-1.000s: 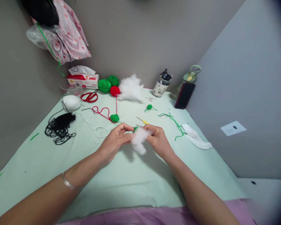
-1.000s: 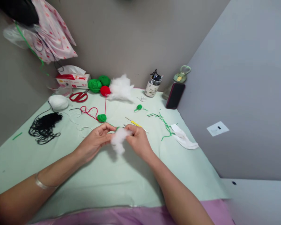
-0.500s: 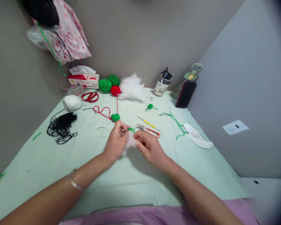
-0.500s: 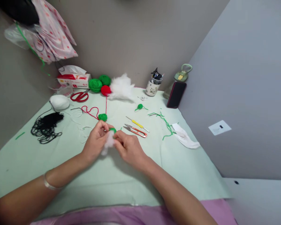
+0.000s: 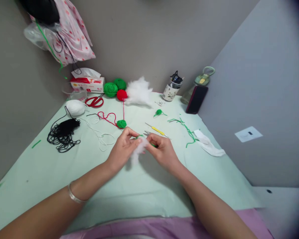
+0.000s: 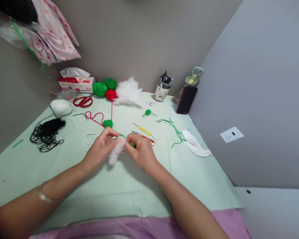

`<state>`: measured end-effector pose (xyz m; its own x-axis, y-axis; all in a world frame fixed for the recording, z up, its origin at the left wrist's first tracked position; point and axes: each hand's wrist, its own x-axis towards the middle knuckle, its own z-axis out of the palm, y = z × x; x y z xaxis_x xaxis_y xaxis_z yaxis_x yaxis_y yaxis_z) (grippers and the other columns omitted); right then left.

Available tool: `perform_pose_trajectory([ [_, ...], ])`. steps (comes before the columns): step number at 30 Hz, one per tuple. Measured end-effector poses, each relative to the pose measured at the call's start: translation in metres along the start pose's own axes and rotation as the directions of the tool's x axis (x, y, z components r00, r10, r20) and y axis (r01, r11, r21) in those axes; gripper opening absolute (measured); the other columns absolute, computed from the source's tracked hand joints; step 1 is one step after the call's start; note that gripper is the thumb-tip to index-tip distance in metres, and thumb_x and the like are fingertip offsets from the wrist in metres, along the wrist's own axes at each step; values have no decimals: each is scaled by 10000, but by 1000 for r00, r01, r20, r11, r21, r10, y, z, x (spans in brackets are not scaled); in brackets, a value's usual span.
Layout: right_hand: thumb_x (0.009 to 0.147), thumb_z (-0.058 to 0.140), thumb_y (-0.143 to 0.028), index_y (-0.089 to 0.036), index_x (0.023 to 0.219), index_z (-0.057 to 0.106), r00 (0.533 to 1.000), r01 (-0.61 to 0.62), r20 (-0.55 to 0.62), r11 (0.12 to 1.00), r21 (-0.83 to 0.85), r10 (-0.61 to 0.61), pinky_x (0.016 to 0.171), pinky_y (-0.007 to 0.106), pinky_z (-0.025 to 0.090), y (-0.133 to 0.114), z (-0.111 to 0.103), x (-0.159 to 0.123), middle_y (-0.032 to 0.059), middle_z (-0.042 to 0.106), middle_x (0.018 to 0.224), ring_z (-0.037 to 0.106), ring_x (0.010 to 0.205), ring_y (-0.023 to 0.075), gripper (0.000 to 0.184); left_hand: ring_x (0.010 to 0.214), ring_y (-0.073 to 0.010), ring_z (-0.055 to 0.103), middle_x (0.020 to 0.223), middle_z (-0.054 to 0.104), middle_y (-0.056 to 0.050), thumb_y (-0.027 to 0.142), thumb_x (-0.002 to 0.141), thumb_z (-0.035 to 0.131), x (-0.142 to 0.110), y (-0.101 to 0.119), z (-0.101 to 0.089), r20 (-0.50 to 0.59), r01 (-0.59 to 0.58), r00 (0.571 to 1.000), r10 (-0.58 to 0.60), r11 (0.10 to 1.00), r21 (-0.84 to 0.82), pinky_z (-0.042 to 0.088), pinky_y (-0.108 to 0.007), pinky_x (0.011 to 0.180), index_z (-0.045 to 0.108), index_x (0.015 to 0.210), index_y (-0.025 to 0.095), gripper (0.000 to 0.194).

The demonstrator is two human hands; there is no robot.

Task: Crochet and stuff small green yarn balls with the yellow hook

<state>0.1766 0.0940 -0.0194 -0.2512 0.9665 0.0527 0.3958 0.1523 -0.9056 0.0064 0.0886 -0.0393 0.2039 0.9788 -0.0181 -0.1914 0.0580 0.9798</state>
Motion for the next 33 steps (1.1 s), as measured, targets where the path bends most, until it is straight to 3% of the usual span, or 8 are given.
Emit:
perform_pose_trajectory([
  [6,971,530,-355,-204,765,554,986,15,166,999,35,-21,546,270,247,-9,4,-8,-75,382,584,318,556,110,256,547,-115,562,743,576,52,297,796,724,6,-6,-3,-112,-50,992,58,996,68,451,-237,486,496,869,230,248],
  [9,981,538,-321,-209,767,556,989,42,144,999,-8,-40,556,274,257,-8,7,-11,-81,370,576,312,548,109,242,725,-126,583,852,580,22,215,762,733,6,-8,-2,-187,-112,974,129,989,95,484,-232,614,533,856,220,221],
  [13,931,656,-315,-208,737,665,985,174,4,984,-35,-174,669,291,370,-4,-2,-4,-2,582,756,508,713,143,222,669,-119,582,925,607,8,272,819,695,3,-9,0,-178,-142,973,150,988,60,497,-255,608,507,930,231,222],
  [17,866,725,-365,-206,672,613,990,139,-15,935,326,-142,688,300,451,-6,-11,0,64,689,1002,624,861,181,275,678,-123,616,1029,610,-21,345,864,699,-1,-11,4,-141,-174,974,178,984,37,527,-278,621,506,976,231,251],
  [20,859,727,-417,-218,732,526,994,7,84,832,555,-65,527,270,414,-7,-12,-1,36,699,961,559,576,108,310,696,-127,594,1022,606,-30,337,879,705,-2,-12,4,-154,-199,967,203,979,44,504,-268,613,519,978,229,237],
  [24,845,765,-438,-229,1044,603,999,27,-26,948,318,-20,535,246,396,-5,-7,0,32,700,1025,497,607,96,331,799,-148,595,1034,588,-25,322,887,692,-2,-12,3,-185,-240,952,246,969,54,512,-286,708,508,978,238,222],
  [28,927,642,-488,-194,742,602,995,62,80,997,38,-65,617,263,375,-3,-1,1,-19,555,687,474,679,133,349,939,-178,595,1018,592,-28,302,840,746,-2,-11,4,-185,-243,950,253,967,75,501,-299,825,532,948,229,251],
  [33,884,640,-438,-198,616,528,999,28,15,999,44,-29,544,272,252,-1,1,3,-58,396,563,332,564,105,376,766,-143,634,1071,609,-37,383,907,691,-7,-7,7,-99,-152,983,156,987,43,528,-285,668,529,999,227,242],
])
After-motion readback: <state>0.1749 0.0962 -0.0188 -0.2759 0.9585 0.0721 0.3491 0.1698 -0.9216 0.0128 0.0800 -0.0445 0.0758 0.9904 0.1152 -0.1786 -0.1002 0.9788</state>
